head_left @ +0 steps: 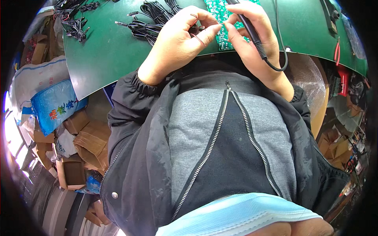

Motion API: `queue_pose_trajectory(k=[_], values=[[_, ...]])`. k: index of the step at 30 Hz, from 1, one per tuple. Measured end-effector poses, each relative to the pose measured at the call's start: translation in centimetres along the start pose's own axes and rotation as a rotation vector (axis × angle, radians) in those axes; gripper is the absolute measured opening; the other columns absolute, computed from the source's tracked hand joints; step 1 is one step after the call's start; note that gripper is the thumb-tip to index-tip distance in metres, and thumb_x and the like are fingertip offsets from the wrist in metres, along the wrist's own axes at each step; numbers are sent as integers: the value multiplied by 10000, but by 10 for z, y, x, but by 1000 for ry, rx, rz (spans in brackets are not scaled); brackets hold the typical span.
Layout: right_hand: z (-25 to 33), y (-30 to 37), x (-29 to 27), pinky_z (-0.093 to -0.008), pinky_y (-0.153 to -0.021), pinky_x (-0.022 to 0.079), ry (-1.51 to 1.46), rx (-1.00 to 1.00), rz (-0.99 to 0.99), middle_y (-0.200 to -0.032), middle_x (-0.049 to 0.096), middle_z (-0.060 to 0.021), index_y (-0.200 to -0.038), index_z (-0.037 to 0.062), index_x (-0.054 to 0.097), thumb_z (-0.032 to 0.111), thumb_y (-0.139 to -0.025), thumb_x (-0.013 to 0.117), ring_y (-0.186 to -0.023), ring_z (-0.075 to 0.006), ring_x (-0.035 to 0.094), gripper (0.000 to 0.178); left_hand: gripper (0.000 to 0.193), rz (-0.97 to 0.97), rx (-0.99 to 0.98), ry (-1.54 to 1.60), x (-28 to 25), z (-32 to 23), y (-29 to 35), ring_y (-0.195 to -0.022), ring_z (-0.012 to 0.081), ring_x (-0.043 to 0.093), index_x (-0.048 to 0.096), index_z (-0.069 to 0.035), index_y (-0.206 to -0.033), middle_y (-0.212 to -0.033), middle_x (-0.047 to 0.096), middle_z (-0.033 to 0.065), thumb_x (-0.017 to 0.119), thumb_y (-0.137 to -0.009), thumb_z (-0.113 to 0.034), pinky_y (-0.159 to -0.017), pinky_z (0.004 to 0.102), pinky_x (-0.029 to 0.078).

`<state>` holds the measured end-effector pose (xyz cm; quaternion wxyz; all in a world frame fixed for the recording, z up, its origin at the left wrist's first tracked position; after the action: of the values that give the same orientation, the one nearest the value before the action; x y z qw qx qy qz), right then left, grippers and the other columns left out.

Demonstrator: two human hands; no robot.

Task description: Soldering wires or components onto a printed circuit board.

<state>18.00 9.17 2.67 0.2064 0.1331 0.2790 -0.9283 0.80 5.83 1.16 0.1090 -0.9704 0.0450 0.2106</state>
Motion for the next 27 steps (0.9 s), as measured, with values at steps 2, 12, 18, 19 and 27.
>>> queue_pose_trajectory(k=[2, 12, 18, 19, 27], values=[[23, -8, -2, -246, -781, 498, 139, -196, 27, -1056, 618, -73, -1255, 9, 620, -77, -913, 694, -884, -116, 609, 361, 138, 10, 23, -1, 1, -5, 1, -810, 218, 677, 698, -40, -1019, -959, 677, 83, 725, -957, -160, -717, 326, 545], [25, 37, -62, -215, -750, 522, 50, 212, -106, -1242, 673, -130, -1215, 1, 646, -31, -967, 658, -899, -85, 614, 250, 145, 153, 163, -142, 6, -4, 20, -875, 212, 674, 707, -32, -1030, -978, 683, 85, 762, -904, -81, -789, 299, 535], [44, 47, -86, -232, -784, 497, 87, 341, -111, -1135, 726, -151, -1274, -18, 646, 72, -1040, 589, -875, -96, 592, 257, 128, 120, 229, -214, 7, -5, 20, -895, 224, 683, 709, -32, -1047, -983, 696, 88, 731, -923, -54, -805, 309, 539], [47, 48, -89, -237, -793, 494, 83, 385, -118, -1121, 730, -157, -1295, -23, 641, 95, -1052, 576, -870, -98, 590, 278, 126, 116, 190, -236, 7, -7, 20, -894, 224, 682, 708, -34, -1047, -973, 693, 88, 728, -926, -61, -808, 308, 538], [56, 58, -91, -230, -840, 530, 54, 327, -7, -1061, 727, -93, -1148, -27, 699, 61, -1002, 654, -937, -132, 694, 176, 121, -13, 262, -300, 11, -16, 21, -809, 265, 674, 693, -76, -965, -897, 663, 76, 754, -874, -124, -722, 347, 545]])
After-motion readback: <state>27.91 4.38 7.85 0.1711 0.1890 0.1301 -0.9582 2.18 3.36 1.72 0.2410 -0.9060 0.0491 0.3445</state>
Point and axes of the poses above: each hand's wrist, its own y-axis away from the middle knuckle, its own x-axis out of the palm, z = x × y, the point moved 6 cm from there along -y, towards the middle knuckle
